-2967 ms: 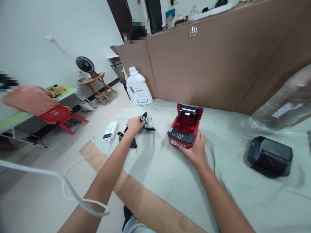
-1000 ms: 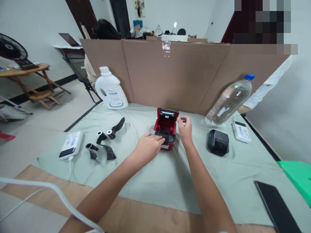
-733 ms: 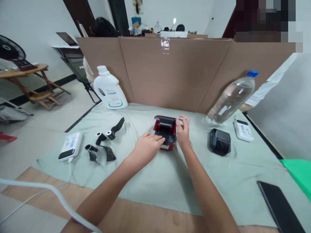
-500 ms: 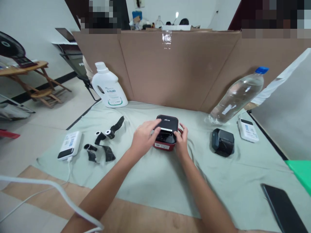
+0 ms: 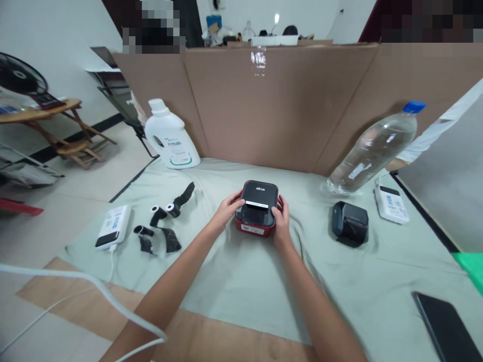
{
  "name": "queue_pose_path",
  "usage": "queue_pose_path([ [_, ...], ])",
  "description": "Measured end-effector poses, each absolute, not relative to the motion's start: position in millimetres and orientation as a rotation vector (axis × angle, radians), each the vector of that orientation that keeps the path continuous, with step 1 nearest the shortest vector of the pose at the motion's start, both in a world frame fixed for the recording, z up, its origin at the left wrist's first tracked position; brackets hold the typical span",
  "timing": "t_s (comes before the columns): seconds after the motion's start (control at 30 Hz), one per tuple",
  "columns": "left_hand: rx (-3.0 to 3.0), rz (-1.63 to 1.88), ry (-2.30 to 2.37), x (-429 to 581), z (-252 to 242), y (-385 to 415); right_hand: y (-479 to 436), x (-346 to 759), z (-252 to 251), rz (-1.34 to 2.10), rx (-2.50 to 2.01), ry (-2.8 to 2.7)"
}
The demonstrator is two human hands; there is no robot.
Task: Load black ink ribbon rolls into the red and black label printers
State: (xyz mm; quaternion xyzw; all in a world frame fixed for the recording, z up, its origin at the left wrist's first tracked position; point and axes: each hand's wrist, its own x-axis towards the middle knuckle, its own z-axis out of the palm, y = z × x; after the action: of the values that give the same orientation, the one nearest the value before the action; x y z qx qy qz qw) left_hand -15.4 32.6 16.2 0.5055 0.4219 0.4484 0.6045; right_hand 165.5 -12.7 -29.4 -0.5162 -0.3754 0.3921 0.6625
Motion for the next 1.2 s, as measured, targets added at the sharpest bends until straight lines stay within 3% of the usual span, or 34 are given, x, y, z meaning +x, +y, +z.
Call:
queue_pose_path([
  [0.13, 1.417, 1.068, 1.291, -57.8, 29.6, 41.7, -16.2, 160.5, -42.7, 0.82, -1.064, -0.733],
  [0.23, 1.818, 1.024, 1.815, -121.7, 46.7, 40.5, -15.8, 159.7, -45.5, 0.825, -1.017, -0.652],
  [0.3, 1.929, 0.771, 2.276, -162.6, 53.3, 34.9, -15.0, 159.9, -45.9, 0.818, -1.023, -0.684],
  [0.4, 1.898, 0.311, 2.519, -199.8, 52.2, 25.8, -14.0, 160.3, -47.2, 0.784, -1.064, -0.756],
  [0.73, 2.062, 0.302, 2.256, -197.3, 49.2, -28.8, -11.9, 163.0, -50.0, 0.758, -1.125, -0.766],
  [1.0, 2.03, 0.688, 2.062, -191.6, 46.5, -36.4, -20.0, 162.0, -42.5, 0.784, -1.135, -0.777],
  [1.1, 1.893, 0.995, 1.804, -154.2, 46.5, -29.2, -33.3, 168.7, -39.6, 0.834, -1.152, -0.884],
  [1.2, 1.698, 0.903, 1.396, -96.9, 34.9, -17.2, -48.8, 177.3, -36.5, 0.919, -1.169, -1.155],
])
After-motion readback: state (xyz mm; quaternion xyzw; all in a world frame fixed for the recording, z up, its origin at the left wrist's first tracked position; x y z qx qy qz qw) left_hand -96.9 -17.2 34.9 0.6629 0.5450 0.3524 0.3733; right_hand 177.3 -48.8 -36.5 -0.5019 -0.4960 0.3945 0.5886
